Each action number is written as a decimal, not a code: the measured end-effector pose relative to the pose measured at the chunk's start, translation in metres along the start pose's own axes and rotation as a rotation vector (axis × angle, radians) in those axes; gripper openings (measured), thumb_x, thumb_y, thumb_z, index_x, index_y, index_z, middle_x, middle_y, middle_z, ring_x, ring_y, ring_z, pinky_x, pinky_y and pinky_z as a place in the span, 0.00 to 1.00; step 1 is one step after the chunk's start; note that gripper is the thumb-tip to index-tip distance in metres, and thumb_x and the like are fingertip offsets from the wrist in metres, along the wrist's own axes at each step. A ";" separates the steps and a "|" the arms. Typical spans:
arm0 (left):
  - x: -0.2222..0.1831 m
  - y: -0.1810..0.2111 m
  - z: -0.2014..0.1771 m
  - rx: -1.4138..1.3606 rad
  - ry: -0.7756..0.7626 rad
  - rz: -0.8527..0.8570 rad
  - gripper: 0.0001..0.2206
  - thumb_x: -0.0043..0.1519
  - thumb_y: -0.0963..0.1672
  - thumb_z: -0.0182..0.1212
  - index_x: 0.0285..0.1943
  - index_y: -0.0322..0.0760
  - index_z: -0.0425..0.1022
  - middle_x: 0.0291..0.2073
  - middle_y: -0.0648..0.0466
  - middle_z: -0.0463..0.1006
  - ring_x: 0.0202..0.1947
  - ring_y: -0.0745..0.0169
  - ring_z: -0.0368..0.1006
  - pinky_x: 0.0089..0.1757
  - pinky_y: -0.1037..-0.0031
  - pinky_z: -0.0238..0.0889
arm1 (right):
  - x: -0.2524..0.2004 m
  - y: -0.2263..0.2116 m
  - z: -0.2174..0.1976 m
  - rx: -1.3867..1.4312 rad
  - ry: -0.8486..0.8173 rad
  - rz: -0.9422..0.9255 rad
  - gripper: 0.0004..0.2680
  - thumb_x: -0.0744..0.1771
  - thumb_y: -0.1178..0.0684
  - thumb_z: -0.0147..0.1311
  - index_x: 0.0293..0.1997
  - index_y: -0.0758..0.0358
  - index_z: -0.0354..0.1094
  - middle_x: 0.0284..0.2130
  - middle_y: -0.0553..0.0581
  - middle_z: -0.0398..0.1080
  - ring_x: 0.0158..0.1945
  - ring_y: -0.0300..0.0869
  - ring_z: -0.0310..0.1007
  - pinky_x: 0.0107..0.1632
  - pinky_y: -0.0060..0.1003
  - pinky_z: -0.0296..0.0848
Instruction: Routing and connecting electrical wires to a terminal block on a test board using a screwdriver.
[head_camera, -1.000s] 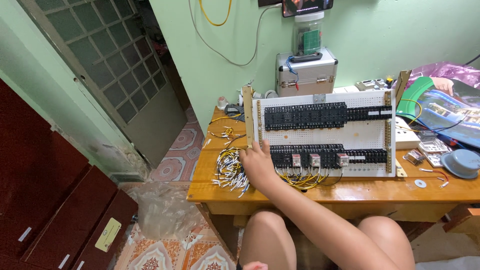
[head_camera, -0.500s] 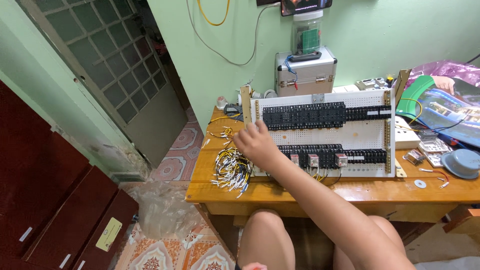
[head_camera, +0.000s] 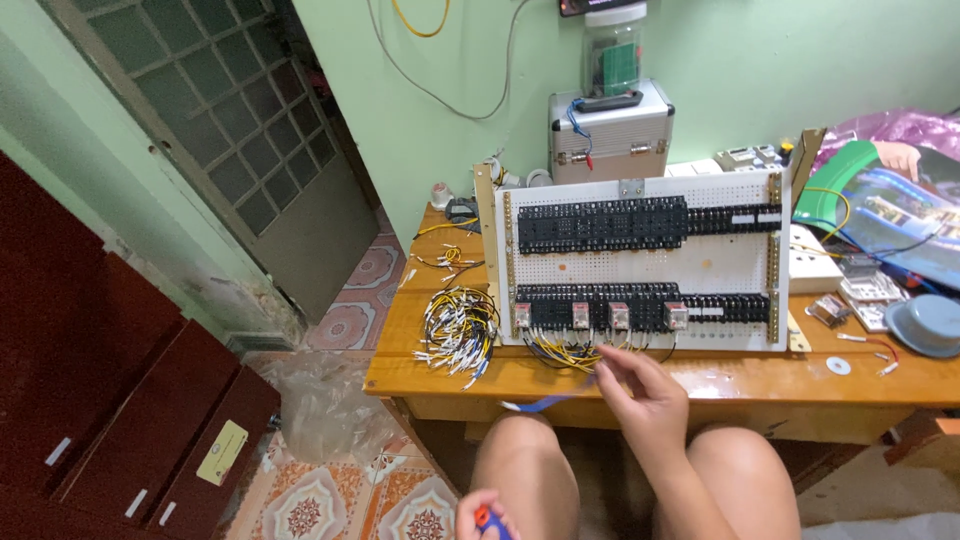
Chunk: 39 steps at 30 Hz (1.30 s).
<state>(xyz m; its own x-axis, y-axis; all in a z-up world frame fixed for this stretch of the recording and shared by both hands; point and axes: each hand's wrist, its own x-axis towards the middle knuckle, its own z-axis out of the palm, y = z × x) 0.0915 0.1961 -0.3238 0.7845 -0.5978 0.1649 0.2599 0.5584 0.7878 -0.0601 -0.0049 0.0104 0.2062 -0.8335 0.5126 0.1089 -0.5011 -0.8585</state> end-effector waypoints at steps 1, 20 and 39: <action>0.019 0.041 0.057 0.001 0.006 -0.001 0.23 0.57 0.46 0.65 0.56 0.24 0.70 0.30 0.41 0.72 0.15 0.49 0.71 0.18 0.66 0.67 | -0.003 0.013 -0.006 0.000 -0.005 0.003 0.09 0.64 0.60 0.62 0.48 0.64 0.79 0.39 0.54 0.80 0.40 0.33 0.75 0.46 0.25 0.74; 0.057 0.115 0.220 0.353 -0.133 -0.128 0.16 0.66 0.40 0.51 0.63 0.39 0.58 0.33 0.45 0.73 0.13 0.67 0.61 0.21 0.76 0.59 | 0.000 0.056 -0.032 0.324 -0.093 0.379 0.11 0.65 0.62 0.59 0.52 0.71 0.77 0.30 0.61 0.79 0.31 0.41 0.76 0.36 0.34 0.80; 0.106 0.158 0.236 0.270 -0.192 -0.306 0.11 0.69 0.45 0.56 0.46 0.30 0.76 0.22 0.54 0.67 0.13 0.71 0.59 0.19 0.80 0.51 | 0.002 0.066 -0.023 0.252 -0.081 0.396 0.11 0.66 0.60 0.60 0.52 0.70 0.76 0.30 0.58 0.78 0.33 0.37 0.77 0.38 0.32 0.81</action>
<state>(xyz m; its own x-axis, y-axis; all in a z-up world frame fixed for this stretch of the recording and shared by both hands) 0.0829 0.0848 -0.0421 0.5692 -0.8221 -0.0131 0.2878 0.1843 0.9398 -0.0744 -0.0453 -0.0451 0.3535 -0.9232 0.1508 0.2373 -0.0675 -0.9691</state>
